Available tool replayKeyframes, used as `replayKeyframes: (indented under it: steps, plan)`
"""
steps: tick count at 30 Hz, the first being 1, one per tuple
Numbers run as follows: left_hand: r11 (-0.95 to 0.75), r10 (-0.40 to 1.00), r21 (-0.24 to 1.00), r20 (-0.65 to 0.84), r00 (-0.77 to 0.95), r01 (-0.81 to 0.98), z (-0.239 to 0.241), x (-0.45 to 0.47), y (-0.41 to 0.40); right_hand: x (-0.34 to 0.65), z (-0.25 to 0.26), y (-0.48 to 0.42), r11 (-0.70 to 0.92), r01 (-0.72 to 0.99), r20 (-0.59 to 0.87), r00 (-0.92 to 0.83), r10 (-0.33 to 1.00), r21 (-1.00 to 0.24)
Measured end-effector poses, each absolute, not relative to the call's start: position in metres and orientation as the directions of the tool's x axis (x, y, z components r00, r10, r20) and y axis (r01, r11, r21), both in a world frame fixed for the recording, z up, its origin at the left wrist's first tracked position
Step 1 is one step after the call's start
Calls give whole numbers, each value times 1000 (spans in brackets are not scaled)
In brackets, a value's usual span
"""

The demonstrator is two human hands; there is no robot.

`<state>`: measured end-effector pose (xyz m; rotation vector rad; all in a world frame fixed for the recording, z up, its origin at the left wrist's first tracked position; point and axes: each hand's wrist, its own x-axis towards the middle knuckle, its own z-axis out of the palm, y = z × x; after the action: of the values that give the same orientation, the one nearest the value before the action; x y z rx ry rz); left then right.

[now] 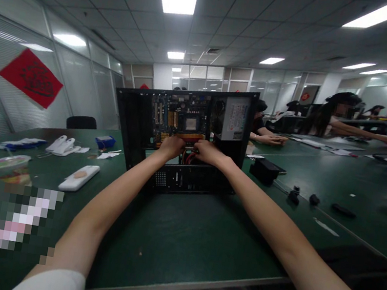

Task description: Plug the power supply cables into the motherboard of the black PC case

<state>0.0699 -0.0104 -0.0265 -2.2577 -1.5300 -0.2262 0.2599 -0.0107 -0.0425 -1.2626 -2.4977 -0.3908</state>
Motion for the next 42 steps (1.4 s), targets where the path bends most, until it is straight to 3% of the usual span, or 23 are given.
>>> replayKeyframes:
  steps: [15,26,37,42]
  plan:
    - [-341,844,-224,356,402,913,-29,66,-6,244,-41,19,687,685,406,-715,569,242]
    - [-330,851,-216,354,389,919,-30,65,-8,241,-43,19,576,768,395,-640,660,281]
    - [-425,836,8,387,389,905,-38,57,5,241,-42,16,584,780,381,-622,685,225]
    - [-463,818,31,398,414,886,-39,55,15,245,-44,11,594,786,396,-606,689,169]
